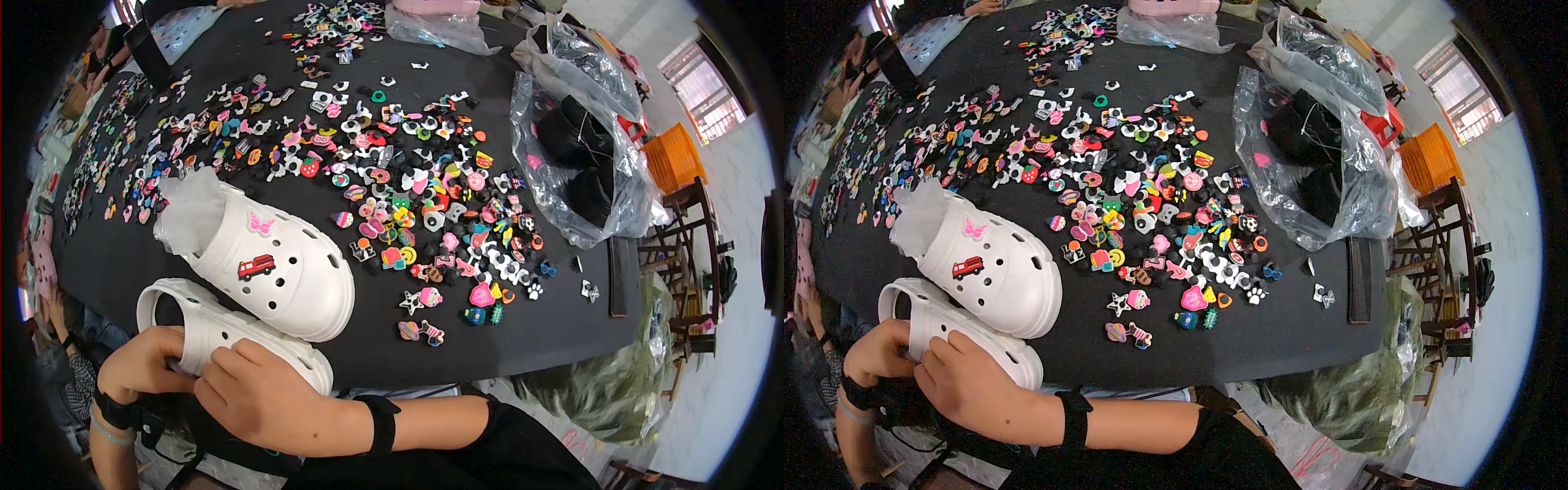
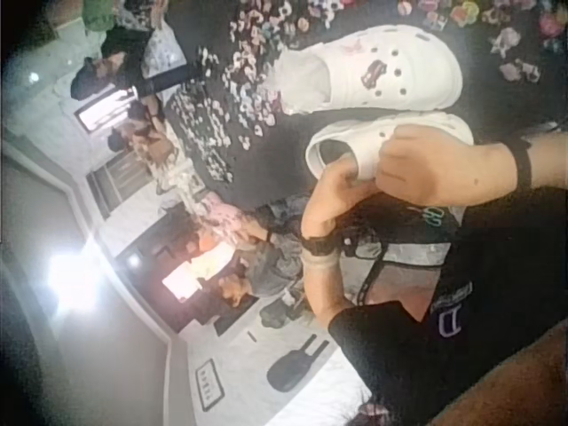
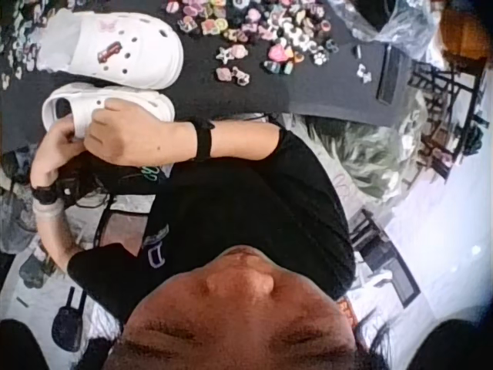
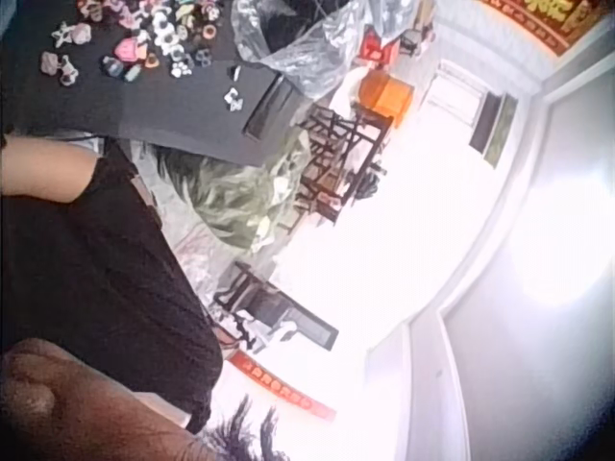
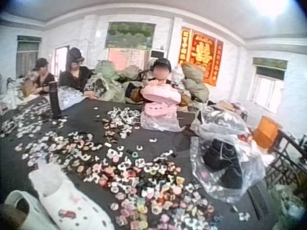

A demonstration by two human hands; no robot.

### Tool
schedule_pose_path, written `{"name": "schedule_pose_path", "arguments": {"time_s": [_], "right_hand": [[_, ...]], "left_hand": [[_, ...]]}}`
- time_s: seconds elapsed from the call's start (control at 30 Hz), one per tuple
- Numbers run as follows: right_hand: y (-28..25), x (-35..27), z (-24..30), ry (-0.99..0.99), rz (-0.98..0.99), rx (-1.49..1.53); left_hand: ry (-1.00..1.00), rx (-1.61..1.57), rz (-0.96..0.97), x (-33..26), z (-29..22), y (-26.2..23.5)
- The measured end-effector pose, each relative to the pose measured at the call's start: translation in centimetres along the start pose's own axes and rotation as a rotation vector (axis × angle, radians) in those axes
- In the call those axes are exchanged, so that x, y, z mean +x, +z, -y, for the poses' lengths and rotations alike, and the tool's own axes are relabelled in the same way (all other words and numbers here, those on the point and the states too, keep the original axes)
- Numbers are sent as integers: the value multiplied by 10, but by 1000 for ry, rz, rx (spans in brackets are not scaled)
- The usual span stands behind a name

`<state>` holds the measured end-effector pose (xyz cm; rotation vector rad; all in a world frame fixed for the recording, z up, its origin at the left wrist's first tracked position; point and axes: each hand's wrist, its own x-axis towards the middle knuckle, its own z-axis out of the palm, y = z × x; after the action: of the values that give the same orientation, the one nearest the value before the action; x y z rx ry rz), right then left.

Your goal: The recorder is attaching decorative charms (Jibbitz) to the holes of white and black clogs.

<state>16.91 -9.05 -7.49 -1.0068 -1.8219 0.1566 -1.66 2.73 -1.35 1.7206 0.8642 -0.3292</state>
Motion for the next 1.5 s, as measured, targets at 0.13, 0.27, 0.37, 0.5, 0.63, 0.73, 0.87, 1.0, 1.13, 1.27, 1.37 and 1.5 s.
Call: {"name": "schedule_pose_path", "arguments": {"time_s": [0.13,0.27,0.37,0.5,0.63,0.73,0.87,1.0,1.13,1.27,1.37,1.5], "right_hand": [[-1,1,-4,24,-11,7],[0,3,2,60,-11,-51],[1,3,2,77,34,-114],[1,1,2,70,23,-145],[8,-5,3,66,31,-161],[14,-7,1,59,-86,-114],[9,-7,0,39,-89,-44],[6,-11,-3,28,-103,110],[3,-15,-9,0,-77,207],[-8,-17,-15,26,27,310],[-10,-27,-23,14,28,395],[-9,-33,-31,18,-28,459]], "left_hand": [[-31,23,-28,3,1,1],[-19,31,-73,1,2,5],[-36,-37,-58,3,-12,6],[17,5,-29,3,-6,4],[-98,-91,3,1,-16,5],[-154,-41,11,1,-16,3],[-344,30,4,-3,-14,-3],[-260,7,-72,-2,-15,8],[-254,84,-81,-4,-28,21],[-135,242,-259,-15,-22,38],[-117,246,-387,-15,-28,48],[-178,214,-371,-10,-21,45]]}}
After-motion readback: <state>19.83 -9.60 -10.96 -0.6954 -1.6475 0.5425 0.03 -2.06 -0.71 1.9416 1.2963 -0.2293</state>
